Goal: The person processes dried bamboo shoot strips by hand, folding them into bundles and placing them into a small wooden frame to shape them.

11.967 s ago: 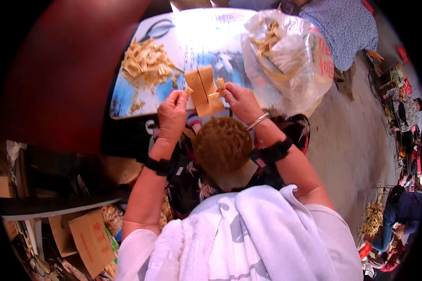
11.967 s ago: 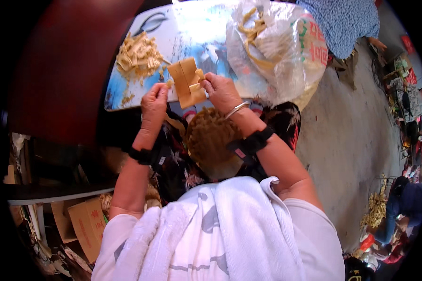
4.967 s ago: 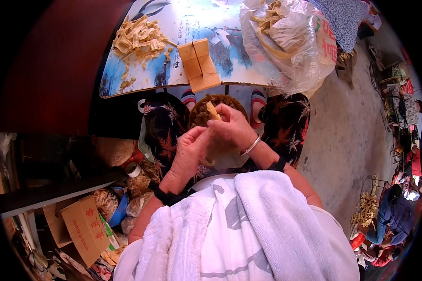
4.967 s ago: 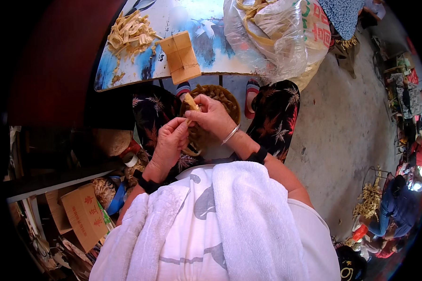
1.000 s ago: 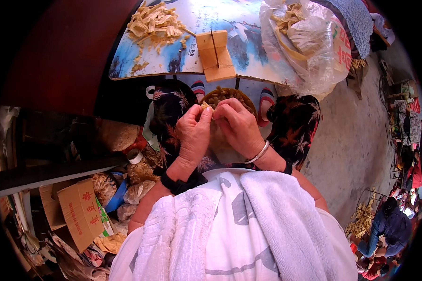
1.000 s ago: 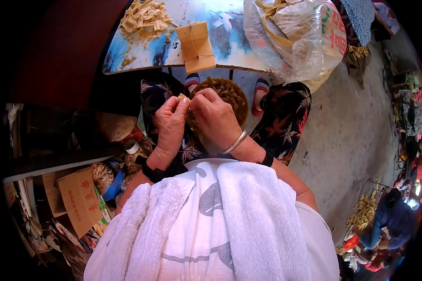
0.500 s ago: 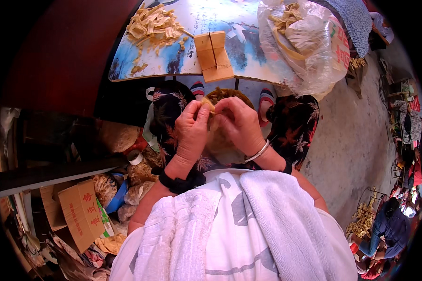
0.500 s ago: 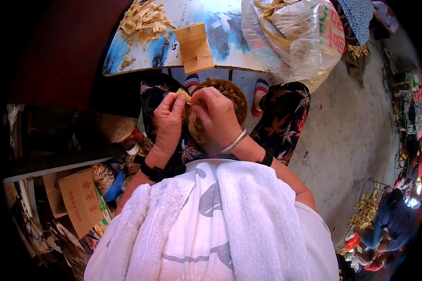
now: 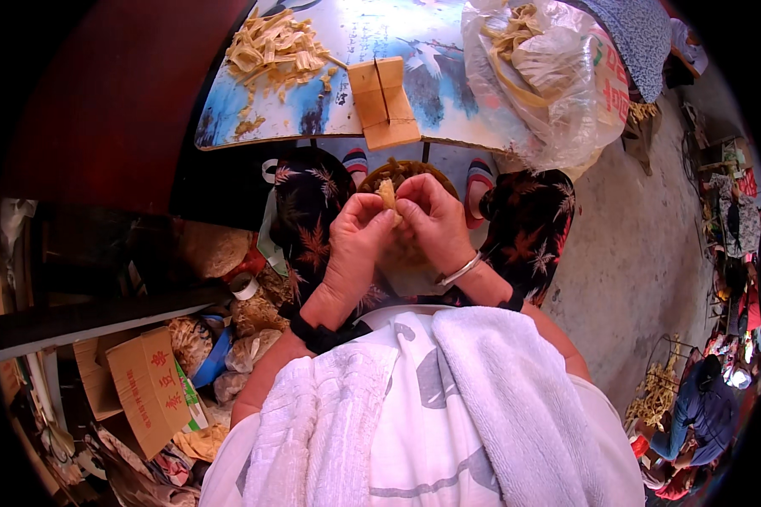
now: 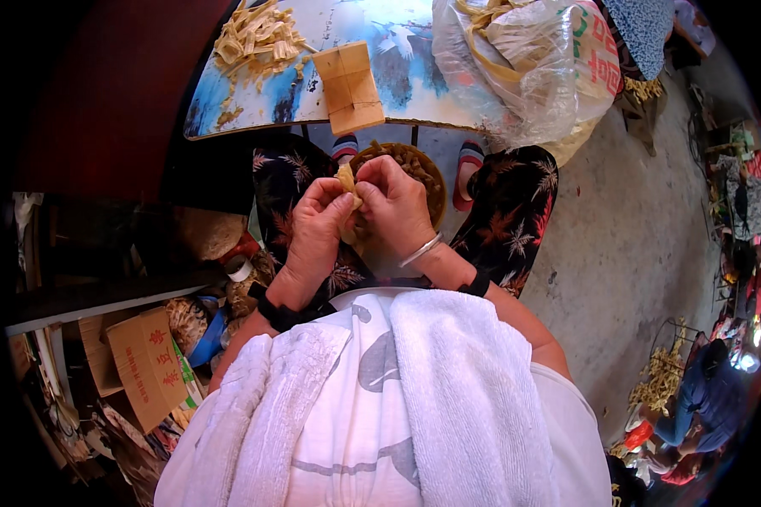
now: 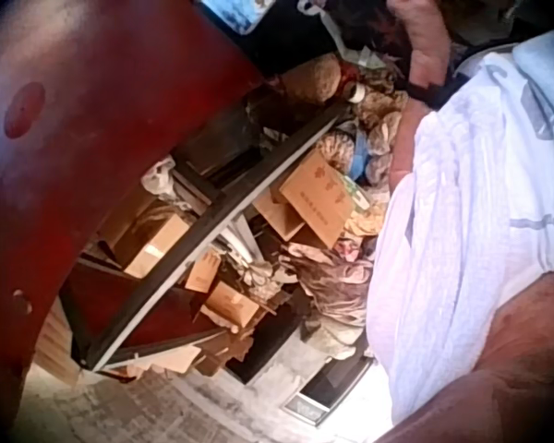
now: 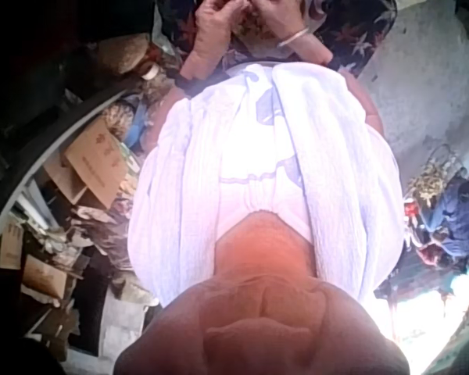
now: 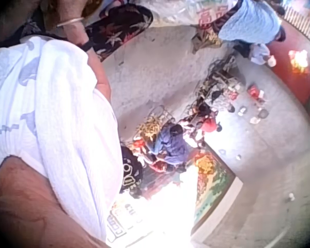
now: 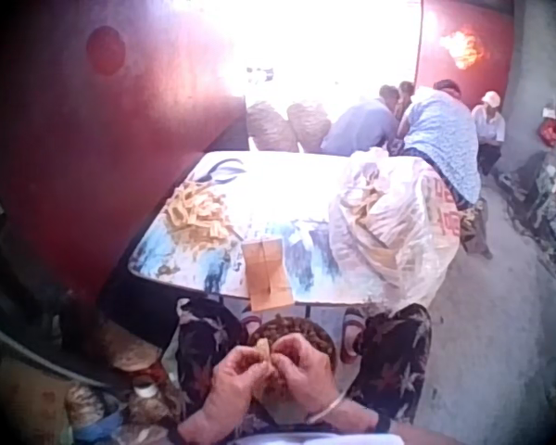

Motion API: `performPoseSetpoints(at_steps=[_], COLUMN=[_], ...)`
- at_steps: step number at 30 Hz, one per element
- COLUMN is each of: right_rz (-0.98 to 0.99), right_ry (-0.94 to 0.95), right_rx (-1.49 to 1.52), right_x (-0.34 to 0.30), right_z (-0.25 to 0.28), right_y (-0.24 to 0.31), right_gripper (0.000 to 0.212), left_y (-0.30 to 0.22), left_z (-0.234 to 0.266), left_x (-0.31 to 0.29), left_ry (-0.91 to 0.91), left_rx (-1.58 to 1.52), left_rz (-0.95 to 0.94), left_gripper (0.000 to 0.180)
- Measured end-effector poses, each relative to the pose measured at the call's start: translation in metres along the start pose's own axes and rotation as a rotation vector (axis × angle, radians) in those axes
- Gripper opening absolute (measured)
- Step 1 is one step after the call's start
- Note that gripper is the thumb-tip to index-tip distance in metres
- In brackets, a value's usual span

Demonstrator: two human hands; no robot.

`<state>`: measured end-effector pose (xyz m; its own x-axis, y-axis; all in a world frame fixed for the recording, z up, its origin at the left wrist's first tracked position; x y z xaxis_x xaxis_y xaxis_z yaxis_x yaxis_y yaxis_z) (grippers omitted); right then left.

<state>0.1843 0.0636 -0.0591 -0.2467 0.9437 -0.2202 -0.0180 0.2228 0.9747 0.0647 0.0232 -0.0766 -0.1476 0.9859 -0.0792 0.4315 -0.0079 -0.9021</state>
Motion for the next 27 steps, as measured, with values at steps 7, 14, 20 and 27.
performPoseSetpoints(at_steps=[7, 14, 20, 27], right_rz=[-0.152, 0.041, -0.136, -0.308], right_ry=[0.201, 0.132, 0.241, 0.305], right_rx=[0.126, -0.074, 0.119, 0.272], right_x=[0.007, 0.008, 0.006, 0.002], right_z=[-0.004, 0.001, -0.013, -0.014], right_y=[-0.025, -0.017, -0.024, -0.013], right_gripper=[0.017, 0.023, 0.019, 0.016], left_y=[0.012, 0.008, -0.003, -0.014], left_z=[0.013, 0.014, 0.004, -0.009], left_x=[0.005, 0.003, -0.004, -0.003], left_ry=[-0.071, 0.039, 0.124, 0.139], left_rx=[-0.018, 0.129, 0.308, 0.289], left_rz=[0.045, 0.048, 0.053, 0.090], left_gripper=[0.010, 0.011, 0.014, 0.011])
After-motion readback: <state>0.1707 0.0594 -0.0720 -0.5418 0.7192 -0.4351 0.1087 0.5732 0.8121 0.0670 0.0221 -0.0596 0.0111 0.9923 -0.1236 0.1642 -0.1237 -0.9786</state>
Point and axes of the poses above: each hand's wrist, its own x-axis towards the middle knuckle, its own z-axis out of the back of the hand, y = z × x, the point moved 10 cm from there along x, towards the middle knuckle, and after that the axes turned 8 degrees about -z, right-handed, at the moved point
